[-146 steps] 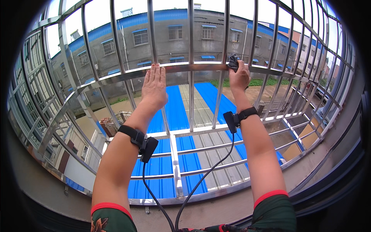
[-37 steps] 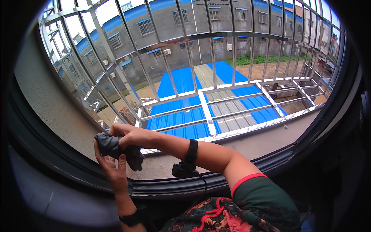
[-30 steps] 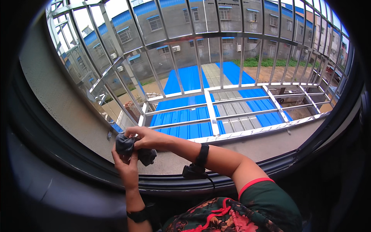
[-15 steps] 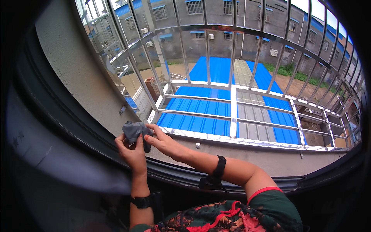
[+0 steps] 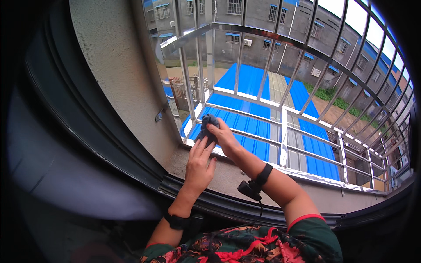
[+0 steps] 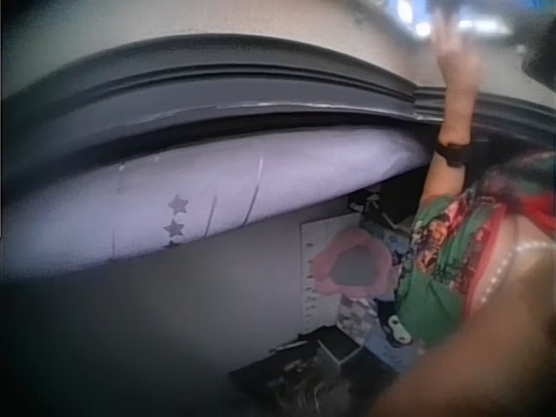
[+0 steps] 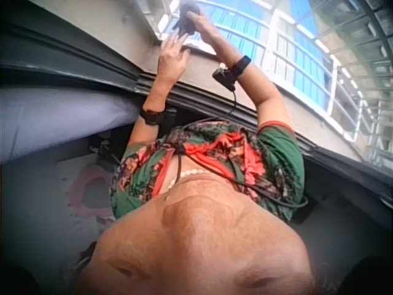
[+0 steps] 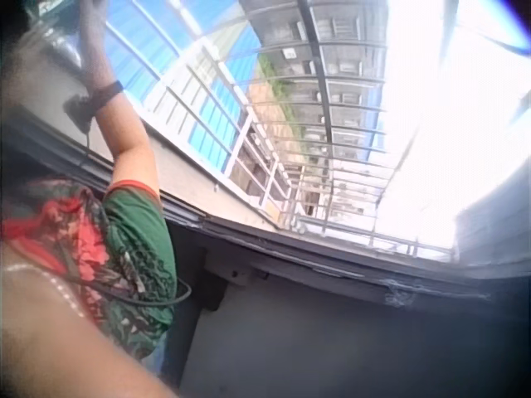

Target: The person wipes the exterior metal bars and glass of a window using a dark cloth. They systematically clean the vertical bars and the window frame, then close the window and walk into the room.

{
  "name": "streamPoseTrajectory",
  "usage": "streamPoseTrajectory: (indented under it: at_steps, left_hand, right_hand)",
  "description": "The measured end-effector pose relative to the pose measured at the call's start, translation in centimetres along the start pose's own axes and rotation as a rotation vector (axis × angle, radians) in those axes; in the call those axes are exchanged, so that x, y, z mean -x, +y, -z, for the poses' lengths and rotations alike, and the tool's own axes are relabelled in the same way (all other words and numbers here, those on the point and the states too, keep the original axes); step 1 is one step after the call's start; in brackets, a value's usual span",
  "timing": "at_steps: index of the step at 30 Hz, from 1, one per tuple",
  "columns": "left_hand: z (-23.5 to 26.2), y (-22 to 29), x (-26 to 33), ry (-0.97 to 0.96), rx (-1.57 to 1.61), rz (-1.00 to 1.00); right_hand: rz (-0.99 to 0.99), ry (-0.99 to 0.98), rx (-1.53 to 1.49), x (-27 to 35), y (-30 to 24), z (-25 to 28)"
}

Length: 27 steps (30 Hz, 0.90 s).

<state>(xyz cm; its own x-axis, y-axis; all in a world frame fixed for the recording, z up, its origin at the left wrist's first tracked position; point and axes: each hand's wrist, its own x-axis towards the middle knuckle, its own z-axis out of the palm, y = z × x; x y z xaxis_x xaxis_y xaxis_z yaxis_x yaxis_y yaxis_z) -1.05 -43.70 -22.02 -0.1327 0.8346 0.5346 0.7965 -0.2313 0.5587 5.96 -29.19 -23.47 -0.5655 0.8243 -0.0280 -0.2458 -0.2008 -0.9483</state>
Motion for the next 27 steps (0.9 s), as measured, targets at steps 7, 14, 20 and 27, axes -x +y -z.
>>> streamPoseTrajectory:
  at_steps: [7, 14, 20, 27]
  left_hand:
    - [0.3, -5.0, 0.2, -0.03, 0.025, 0.103]
    - [-0.4, -7.1, -1.4, -0.086, 0.059, 0.142]
    - [-0.8, -8.6, -1.5, -0.116, 0.065, 0.171]
    - [-1.1, -9.3, -1.6, -0.15, 0.083, 0.164]
  right_hand:
    - [0.2, 0.21, 0.195, -12.1, -1.2, 6.3]
    - [0.478, 0.443, 1.128, -23.0, 1.9, 8.7]
    - [0.61, 0.218, 1.373, -28.6, 2.5, 6.2]
    - [0.611, 0.138, 1.666, -34.1, 6.2, 8.4]
